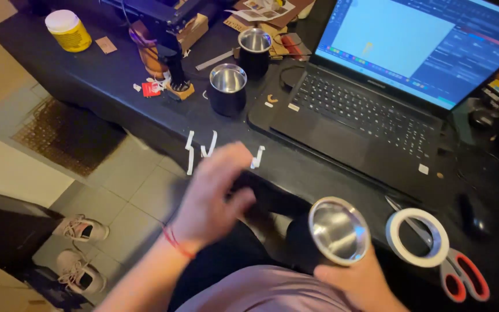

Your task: The person sits on the floor and repeatedly applies white tape to the rim of black metal cups. They pick up cups, wrap tape around the rim, smooth it down, and place the cups back on the table. The process is repeated for several cups.

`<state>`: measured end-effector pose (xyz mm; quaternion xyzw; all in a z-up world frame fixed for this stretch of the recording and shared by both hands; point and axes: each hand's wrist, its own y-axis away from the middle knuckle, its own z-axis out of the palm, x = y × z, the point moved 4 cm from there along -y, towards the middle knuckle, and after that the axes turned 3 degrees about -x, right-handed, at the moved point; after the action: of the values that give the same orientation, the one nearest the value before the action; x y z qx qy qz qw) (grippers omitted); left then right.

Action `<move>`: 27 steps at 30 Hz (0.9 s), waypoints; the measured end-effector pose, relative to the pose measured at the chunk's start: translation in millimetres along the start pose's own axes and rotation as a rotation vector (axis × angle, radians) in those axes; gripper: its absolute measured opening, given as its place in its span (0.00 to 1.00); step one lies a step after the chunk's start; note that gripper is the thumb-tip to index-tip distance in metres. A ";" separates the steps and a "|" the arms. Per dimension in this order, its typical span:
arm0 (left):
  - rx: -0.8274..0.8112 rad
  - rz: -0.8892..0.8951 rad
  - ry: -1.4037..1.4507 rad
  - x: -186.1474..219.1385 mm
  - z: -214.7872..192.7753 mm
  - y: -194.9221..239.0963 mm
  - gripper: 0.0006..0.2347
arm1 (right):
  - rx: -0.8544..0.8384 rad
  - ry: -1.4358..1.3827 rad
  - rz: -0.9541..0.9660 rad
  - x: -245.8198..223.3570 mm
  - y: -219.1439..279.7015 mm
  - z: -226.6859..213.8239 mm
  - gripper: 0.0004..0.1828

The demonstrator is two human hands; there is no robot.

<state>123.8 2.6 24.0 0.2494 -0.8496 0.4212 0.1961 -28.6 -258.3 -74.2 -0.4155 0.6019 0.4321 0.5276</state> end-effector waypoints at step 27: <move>0.567 -0.435 0.424 -69.1 -102.8 36.7 0.56 | -0.055 0.544 -0.096 -111.6 -303.2 180.8 0.44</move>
<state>169.9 123.3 22.2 0.3749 -0.5683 0.6294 0.3745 322.2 -165.4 -0.7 -0.5584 0.6892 0.2955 0.3549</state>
